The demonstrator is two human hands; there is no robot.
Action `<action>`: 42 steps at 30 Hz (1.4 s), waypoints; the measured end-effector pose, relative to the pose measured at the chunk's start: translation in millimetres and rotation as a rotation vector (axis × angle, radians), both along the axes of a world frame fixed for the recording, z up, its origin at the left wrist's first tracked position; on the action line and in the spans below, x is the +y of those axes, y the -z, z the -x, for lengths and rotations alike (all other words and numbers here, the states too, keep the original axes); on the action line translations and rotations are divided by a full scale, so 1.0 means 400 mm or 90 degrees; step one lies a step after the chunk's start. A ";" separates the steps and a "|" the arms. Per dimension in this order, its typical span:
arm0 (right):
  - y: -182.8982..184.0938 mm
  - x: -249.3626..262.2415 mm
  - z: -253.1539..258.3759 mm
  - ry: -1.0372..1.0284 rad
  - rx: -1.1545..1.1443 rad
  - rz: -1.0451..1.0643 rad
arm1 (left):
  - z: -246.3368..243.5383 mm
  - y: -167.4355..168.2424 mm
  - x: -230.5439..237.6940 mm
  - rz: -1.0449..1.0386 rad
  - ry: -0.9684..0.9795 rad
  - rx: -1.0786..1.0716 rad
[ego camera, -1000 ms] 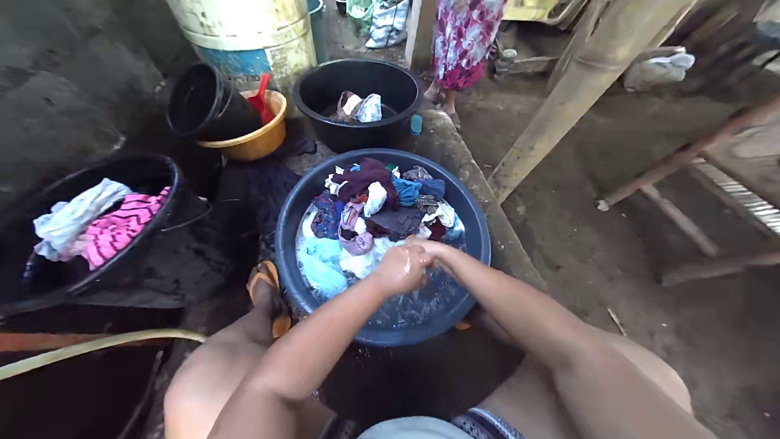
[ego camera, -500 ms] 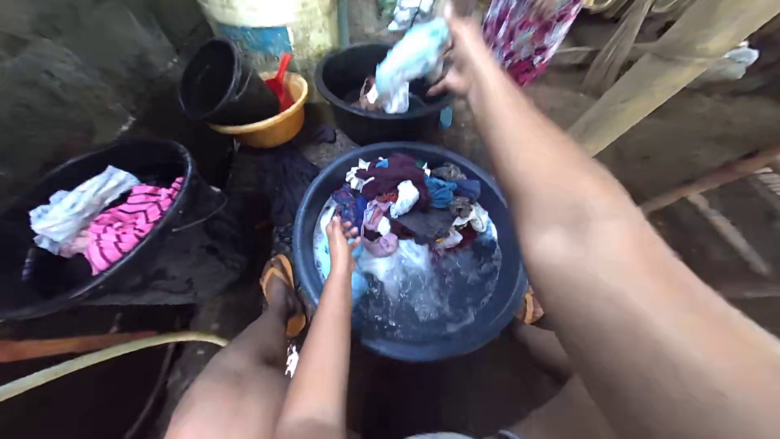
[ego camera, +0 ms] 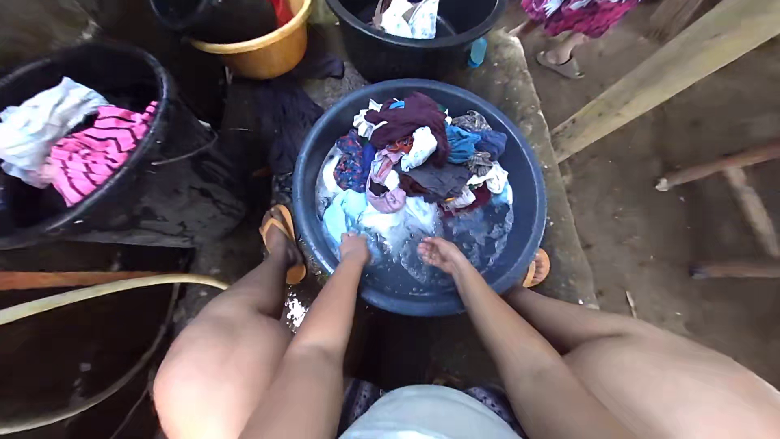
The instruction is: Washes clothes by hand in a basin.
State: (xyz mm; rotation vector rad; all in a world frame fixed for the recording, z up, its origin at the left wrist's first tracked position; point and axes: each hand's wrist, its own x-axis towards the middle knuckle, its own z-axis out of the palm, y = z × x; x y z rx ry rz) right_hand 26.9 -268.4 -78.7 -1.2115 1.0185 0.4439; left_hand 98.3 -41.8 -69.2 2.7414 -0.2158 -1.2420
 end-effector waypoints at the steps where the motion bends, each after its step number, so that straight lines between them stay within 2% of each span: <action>1: 0.012 0.001 0.023 0.047 -0.001 0.013 | 0.031 0.006 -0.011 -0.006 0.055 0.043; 3: 0.018 0.009 0.061 0.087 -0.015 0.029 | 0.090 0.004 -0.045 0.001 0.173 0.095; 5: 0.008 0.030 0.092 0.073 -0.031 0.028 | 0.125 -0.033 -0.092 0.049 0.232 0.096; 10: 0.001 0.067 0.123 0.052 -0.100 0.021 | 0.105 -0.288 -0.227 0.218 0.190 -0.053; 13: -0.016 0.079 0.122 0.131 -0.112 -0.026 | 0.096 -0.445 -0.218 0.361 0.170 -0.184; 16: -0.060 0.076 0.090 0.214 -0.205 -0.165 | 0.099 -0.544 -0.183 0.550 0.034 -0.279; 17: -0.074 0.067 0.076 0.234 -0.261 -0.202 | 0.096 -0.538 -0.176 0.624 -0.047 -0.291; 19: -0.118 0.055 0.054 0.259 -0.342 -0.194 | 0.086 -0.467 -0.167 0.761 -0.277 -0.235; 22: -0.197 0.085 0.026 0.216 -0.409 0.021 | 0.072 -0.290 -0.147 0.873 -0.585 0.030; 24: -0.248 0.138 0.030 0.068 -0.450 0.198 | 0.088 -0.183 -0.153 0.881 -0.703 0.170; 25: -0.263 0.168 0.041 -0.033 -0.472 0.281 | 0.110 -0.152 -0.166 0.872 -0.743 0.186; 27: -0.265 0.196 0.058 -0.207 -0.503 0.425 | 0.151 -0.130 -0.180 0.877 -0.702 0.174; 29: -0.218 0.142 0.054 -0.273 -0.468 0.530 | 0.157 -0.152 -0.208 0.815 -0.633 0.119; 32: -0.115 -0.052 0.023 -0.220 -0.315 0.576 | 0.092 -0.183 -0.219 0.662 -0.407 0.068; 35: -0.078 -0.174 0.038 -0.147 -0.239 0.550 | 0.027 -0.160 -0.182 0.480 -0.195 -0.057; 38: -0.044 -0.154 0.036 -0.265 -0.107 0.550 | 0.029 -0.114 -0.174 0.215 -0.065 -0.162; 39: -0.022 -0.121 0.030 -0.321 -0.063 0.540 | 0.046 -0.093 -0.187 0.175 -0.027 -0.171; 42: 0.043 -0.028 0.022 -0.545 -0.002 0.498 | 0.096 -0.035 -0.228 0.136 0.077 -0.041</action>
